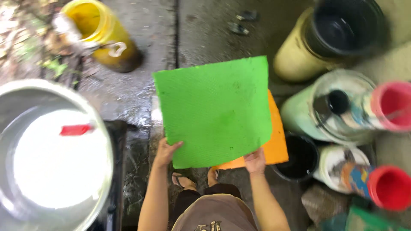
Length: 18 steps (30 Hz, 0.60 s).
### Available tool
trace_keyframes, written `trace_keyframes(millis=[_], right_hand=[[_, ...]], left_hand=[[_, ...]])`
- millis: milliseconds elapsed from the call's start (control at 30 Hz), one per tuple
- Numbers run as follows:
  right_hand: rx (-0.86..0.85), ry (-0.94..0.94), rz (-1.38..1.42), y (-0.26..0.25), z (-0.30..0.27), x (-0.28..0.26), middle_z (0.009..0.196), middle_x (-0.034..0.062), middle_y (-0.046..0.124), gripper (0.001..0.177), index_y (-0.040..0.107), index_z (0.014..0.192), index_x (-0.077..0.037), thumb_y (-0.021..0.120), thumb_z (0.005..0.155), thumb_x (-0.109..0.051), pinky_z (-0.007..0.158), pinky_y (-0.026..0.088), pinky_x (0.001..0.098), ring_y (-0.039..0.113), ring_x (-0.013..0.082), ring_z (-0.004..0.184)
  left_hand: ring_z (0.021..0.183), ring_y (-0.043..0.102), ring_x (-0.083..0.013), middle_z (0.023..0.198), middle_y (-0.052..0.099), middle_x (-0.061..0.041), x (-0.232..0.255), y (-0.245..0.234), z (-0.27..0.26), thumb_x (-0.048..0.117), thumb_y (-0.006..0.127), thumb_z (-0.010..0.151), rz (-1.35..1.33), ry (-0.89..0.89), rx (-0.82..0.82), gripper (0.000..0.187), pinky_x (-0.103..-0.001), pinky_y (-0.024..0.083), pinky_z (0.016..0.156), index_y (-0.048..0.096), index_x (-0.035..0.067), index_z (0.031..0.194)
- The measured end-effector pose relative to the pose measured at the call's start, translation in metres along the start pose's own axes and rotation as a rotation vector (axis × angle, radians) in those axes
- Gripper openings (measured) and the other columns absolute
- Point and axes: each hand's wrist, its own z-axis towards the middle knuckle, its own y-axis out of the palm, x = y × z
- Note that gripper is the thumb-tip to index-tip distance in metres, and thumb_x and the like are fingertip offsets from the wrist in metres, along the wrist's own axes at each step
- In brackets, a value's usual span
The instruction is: Washing and scrubbing plastic and foam mats in a large metal basin with water and a scrub brush.
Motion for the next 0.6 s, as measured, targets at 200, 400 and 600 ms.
trace_keyframes(millis=[200,400,600], right_hand=[[0.065,0.160,-0.385,0.108,0.050,0.054,0.130,0.0013,0.069,0.041,0.054,0.141,-0.019,0.048,0.103,-0.035,0.081,0.054,0.0319,0.066,0.0201,0.112],[-0.455,0.267,-0.837,0.210,0.057,0.207,0.109,0.0079,0.072,0.027,0.063,0.124,-0.004,0.069,0.103,-0.021,0.073,0.058,0.0376,0.070,0.0231,0.090],[-0.600,0.444,-1.313,0.283,0.001,0.398,0.091,0.0104,0.075,0.026,0.067,0.112,0.004,0.067,0.101,-0.020,0.060,0.059,0.0320,0.071,0.0175,0.071]], left_hand=[[0.089,0.072,-0.0204,0.101,0.076,-0.009,0.019,-0.133,-0.100,0.013,0.077,0.084,-0.125,0.048,0.497,0.026,-0.044,0.057,0.083,0.073,0.007,0.109],[0.088,0.071,-0.0241,0.103,0.075,-0.013,0.053,-0.234,-0.237,0.016,0.077,0.089,0.029,0.029,1.022,0.032,-0.041,0.058,0.079,0.070,0.001,0.116],[0.097,0.069,-0.0248,0.114,0.074,-0.017,0.031,-0.326,-0.372,0.014,0.080,0.087,0.419,-0.057,1.437,0.042,-0.038,0.052,0.087,0.068,-0.007,0.121]])
